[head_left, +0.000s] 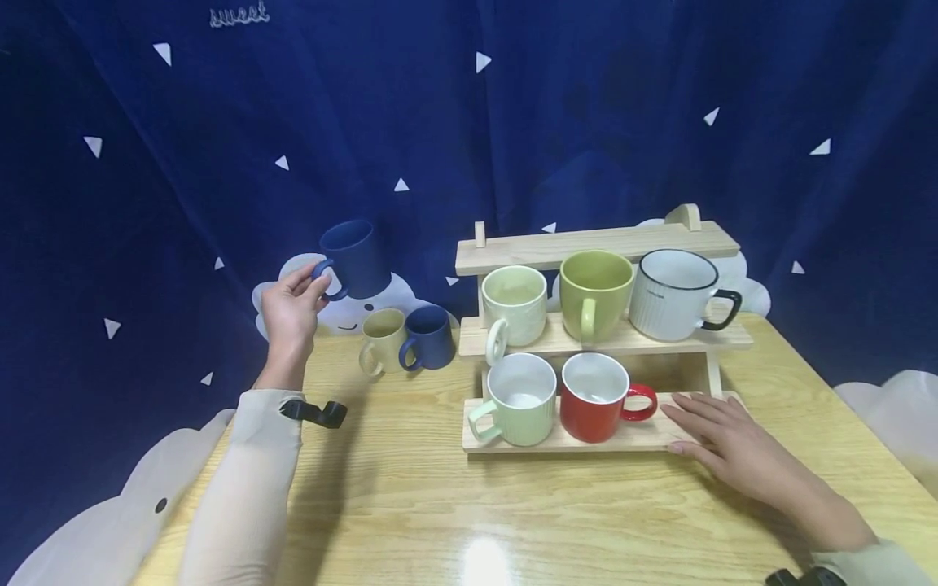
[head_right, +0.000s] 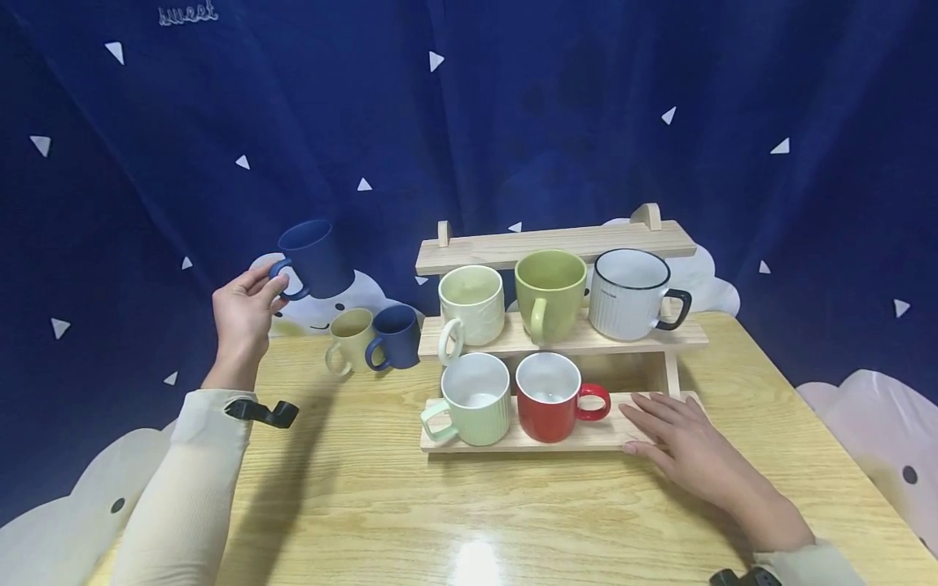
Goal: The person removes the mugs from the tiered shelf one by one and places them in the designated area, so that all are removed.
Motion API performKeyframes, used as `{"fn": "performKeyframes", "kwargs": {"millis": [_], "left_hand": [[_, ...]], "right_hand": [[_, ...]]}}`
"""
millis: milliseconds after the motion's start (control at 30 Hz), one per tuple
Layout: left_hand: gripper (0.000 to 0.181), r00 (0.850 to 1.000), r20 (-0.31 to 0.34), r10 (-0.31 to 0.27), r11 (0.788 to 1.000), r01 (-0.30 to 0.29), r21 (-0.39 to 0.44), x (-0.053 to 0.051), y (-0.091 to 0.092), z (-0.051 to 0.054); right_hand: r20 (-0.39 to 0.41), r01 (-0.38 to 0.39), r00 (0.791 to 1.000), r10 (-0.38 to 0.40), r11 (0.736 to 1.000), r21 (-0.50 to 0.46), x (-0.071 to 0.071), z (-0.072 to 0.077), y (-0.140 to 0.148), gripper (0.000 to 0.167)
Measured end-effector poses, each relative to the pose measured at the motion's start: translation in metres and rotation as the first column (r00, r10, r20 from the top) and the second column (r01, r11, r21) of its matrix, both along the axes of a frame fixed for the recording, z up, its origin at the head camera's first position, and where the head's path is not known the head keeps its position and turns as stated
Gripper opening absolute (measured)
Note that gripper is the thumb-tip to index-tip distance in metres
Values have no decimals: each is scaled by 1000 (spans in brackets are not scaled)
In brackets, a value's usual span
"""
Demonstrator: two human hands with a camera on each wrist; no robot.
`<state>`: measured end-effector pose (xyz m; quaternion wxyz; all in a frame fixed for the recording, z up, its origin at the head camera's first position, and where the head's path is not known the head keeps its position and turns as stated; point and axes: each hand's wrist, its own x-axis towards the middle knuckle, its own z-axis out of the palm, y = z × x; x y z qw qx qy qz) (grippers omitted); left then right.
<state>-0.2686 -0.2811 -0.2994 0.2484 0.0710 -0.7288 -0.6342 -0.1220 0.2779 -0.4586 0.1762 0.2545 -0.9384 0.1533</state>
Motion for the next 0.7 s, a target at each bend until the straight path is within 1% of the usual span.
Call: {"fn": "performKeyframes", "kwargs": {"millis": [233,467,700], "left_hand": [[38,999,19,47,999,-47,11,4,-16,-14],[37,994,43,100,995,-100,14,5,-33,-32],[36,986,62,158,987,-159,18,3,-48,-53]], "right_hand": [[-1,6,1000,-6,1000,3,0,0,0,55],[23,24,999,-24,1000,4,0,-1,0,55],[5,14,1000,-14,1000,-4,0,0,0,55]]}}
